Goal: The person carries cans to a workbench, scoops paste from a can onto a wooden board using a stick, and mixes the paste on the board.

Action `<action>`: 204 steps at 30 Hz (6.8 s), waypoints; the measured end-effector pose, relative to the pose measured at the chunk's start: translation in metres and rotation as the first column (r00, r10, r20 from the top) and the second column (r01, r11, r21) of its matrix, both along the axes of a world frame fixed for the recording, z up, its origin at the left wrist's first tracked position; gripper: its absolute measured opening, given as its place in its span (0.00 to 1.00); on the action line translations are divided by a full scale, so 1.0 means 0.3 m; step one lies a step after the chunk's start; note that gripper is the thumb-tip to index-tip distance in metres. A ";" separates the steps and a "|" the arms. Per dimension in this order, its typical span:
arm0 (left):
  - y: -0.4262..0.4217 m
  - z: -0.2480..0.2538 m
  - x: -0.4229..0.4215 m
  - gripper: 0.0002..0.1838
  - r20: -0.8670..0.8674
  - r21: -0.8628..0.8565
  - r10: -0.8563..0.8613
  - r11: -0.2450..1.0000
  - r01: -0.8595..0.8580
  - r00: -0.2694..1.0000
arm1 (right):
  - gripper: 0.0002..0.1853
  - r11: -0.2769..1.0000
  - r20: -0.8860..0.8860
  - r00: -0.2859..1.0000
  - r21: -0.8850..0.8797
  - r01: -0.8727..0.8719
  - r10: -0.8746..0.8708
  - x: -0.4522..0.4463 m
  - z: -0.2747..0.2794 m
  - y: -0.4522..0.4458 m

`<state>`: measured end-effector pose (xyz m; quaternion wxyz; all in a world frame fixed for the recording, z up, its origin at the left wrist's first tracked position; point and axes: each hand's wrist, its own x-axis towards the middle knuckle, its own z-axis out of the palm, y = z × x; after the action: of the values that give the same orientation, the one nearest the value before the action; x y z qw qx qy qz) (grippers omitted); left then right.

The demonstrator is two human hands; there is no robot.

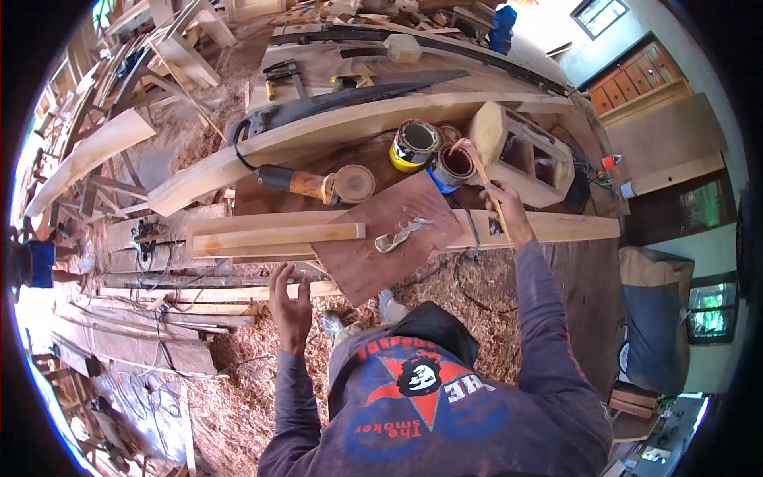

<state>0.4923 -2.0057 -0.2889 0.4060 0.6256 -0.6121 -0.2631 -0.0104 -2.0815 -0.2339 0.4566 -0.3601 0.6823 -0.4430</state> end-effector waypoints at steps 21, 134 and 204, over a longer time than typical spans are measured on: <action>-0.011 -0.025 0.000 0.20 0.011 -0.011 -0.004 1.000 0.004 1.000 | 0.16 0.875 -0.362 0.896 -0.481 0.058 -0.258 0.017 0.409 -0.049; -0.497 -0.143 0.081 0.31 0.639 0.154 -0.553 0.773 0.616 0.534 | 0.17 0.898 0.386 0.865 0.168 -0.406 0.320 0.224 -0.032 0.315; 0.116 0.113 -0.245 0.17 -0.711 0.366 -0.181 0.730 0.578 0.679 | 0.17 0.958 -0.087 0.954 0.049 -0.283 0.287 0.519 0.337 0.458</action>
<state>0.4189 -1.9709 -0.2551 0.3151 0.4404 -0.4537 -0.7077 0.1453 -1.9441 -0.1327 0.4899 -0.4666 0.6517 -0.3430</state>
